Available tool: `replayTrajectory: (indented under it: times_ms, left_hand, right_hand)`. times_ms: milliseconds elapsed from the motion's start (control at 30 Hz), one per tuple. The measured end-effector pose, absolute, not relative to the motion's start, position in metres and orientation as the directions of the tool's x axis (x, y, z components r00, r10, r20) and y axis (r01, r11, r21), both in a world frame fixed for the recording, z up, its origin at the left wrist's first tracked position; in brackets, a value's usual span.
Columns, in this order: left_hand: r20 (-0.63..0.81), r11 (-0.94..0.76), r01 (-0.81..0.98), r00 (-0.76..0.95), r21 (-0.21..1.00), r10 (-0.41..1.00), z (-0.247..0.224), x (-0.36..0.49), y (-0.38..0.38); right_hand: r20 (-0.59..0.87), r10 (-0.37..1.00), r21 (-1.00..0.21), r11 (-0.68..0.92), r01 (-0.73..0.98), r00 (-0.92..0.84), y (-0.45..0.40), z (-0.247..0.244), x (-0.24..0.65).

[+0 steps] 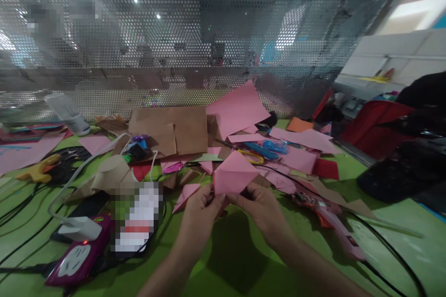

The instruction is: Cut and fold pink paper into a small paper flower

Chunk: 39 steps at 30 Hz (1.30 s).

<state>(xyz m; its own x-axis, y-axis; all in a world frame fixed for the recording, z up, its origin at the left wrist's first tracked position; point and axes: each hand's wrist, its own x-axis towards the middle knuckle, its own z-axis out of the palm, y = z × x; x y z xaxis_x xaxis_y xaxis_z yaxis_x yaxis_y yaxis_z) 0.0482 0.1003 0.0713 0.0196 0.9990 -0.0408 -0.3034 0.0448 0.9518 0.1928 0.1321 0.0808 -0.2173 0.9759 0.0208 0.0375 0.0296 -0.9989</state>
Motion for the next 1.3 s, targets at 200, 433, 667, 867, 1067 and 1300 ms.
replayTrajectory:
  times_ms: [200, 433, 667, 867, 1067, 1300]
  left_hand:
    - [-0.056, 0.065, -0.335, 0.035, 0.940, 0.998, 0.073, 0.049, 0.101]
    - [-0.063, 0.069, -0.330, 0.026, 0.941, 0.998, 0.069, 0.048, 0.103]
    - [-0.093, 0.085, -0.320, -0.009, 0.944, 0.996, 0.071, 0.048, 0.101]
    - [-0.080, 0.043, -0.272, -0.126, 0.961, 0.989, 0.072, 0.044, 0.106]
    - [-0.053, 0.044, -0.123, -0.073, 0.991, 0.996, 0.072, 0.028, 0.109]
    - [0.029, -0.035, 0.176, 0.036, 0.984, 0.999, 0.083, 0.032, 0.100]
  right_hand:
    - [0.026, 0.980, -0.999, 0.032, 0.024, -0.199, 0.132, 0.079, 0.193]
    - [0.082, 0.959, -0.997, 0.082, -0.011, -0.272, 0.130, 0.080, 0.190]
    - [0.073, 0.963, -0.997, 0.075, -0.002, -0.259, 0.126, 0.084, 0.186]
    - [0.050, 0.955, -0.996, 0.068, 0.054, -0.292, 0.128, 0.082, 0.187]
    - [0.291, 0.956, -0.909, 0.291, 0.298, -0.047, 0.135, 0.096, 0.211]
    - [0.532, 0.714, -0.547, 0.700, 0.458, -0.455, 0.137, 0.117, 0.205]
